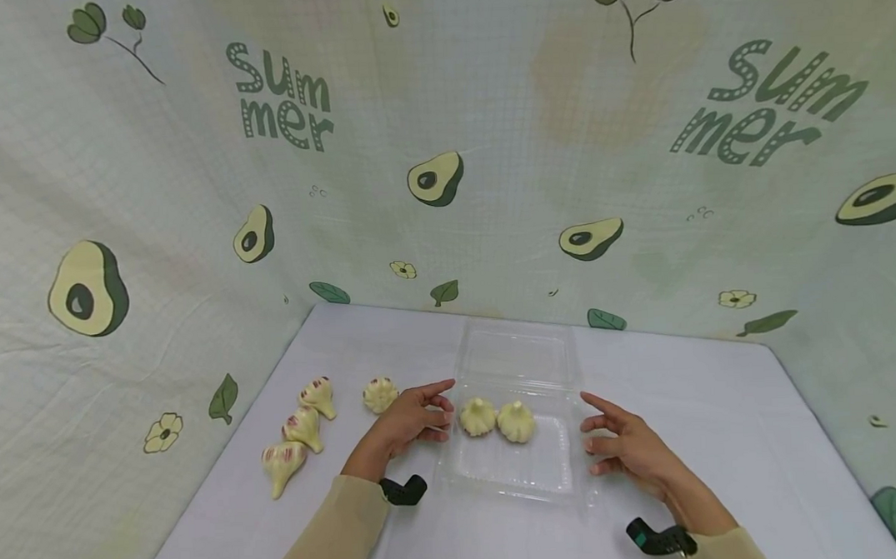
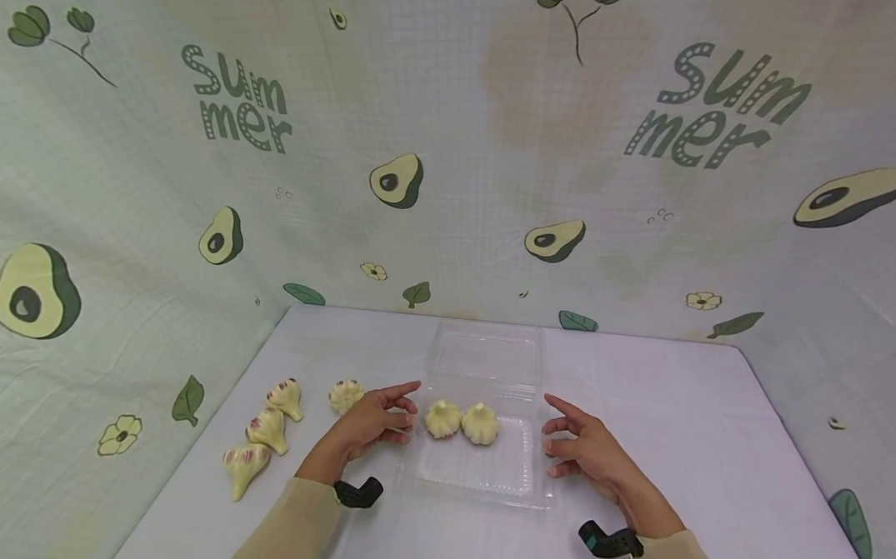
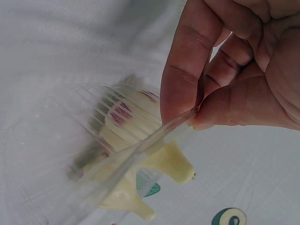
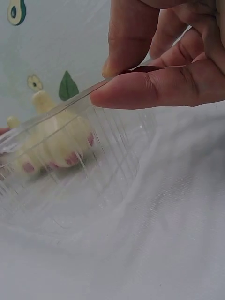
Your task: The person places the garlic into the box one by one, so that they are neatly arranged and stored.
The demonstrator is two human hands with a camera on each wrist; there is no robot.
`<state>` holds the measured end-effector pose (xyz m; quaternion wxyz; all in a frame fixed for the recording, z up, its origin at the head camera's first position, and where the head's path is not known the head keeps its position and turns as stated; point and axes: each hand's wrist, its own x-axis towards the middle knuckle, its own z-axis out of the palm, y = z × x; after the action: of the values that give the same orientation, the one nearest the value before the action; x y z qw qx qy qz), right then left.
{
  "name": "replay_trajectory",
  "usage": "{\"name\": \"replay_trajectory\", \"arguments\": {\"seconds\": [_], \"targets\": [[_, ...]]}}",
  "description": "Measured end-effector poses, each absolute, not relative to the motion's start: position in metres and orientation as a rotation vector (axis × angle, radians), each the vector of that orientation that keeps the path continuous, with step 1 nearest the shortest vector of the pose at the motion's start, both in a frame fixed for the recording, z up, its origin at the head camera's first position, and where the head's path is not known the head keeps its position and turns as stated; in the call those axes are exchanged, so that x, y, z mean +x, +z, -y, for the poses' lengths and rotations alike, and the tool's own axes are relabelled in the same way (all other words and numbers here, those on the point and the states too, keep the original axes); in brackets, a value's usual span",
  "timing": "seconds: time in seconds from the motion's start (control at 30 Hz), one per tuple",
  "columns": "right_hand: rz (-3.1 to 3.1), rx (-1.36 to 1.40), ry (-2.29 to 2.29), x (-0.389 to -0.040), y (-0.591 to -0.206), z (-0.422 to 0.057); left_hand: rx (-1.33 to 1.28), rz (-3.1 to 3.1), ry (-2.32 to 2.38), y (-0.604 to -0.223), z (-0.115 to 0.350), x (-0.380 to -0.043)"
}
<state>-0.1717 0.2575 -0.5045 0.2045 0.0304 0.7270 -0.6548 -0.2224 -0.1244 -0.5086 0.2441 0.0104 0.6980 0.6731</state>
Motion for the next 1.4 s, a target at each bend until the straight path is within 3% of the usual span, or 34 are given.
{"name": "replay_trajectory", "arguments": {"seconds": [1.4], "targets": [[-2.051,0.188,-1.848,-0.1707,-0.5046,-0.2517,0.025,-1.934,1.837,-0.5054,0.1291,-0.2225]]}}
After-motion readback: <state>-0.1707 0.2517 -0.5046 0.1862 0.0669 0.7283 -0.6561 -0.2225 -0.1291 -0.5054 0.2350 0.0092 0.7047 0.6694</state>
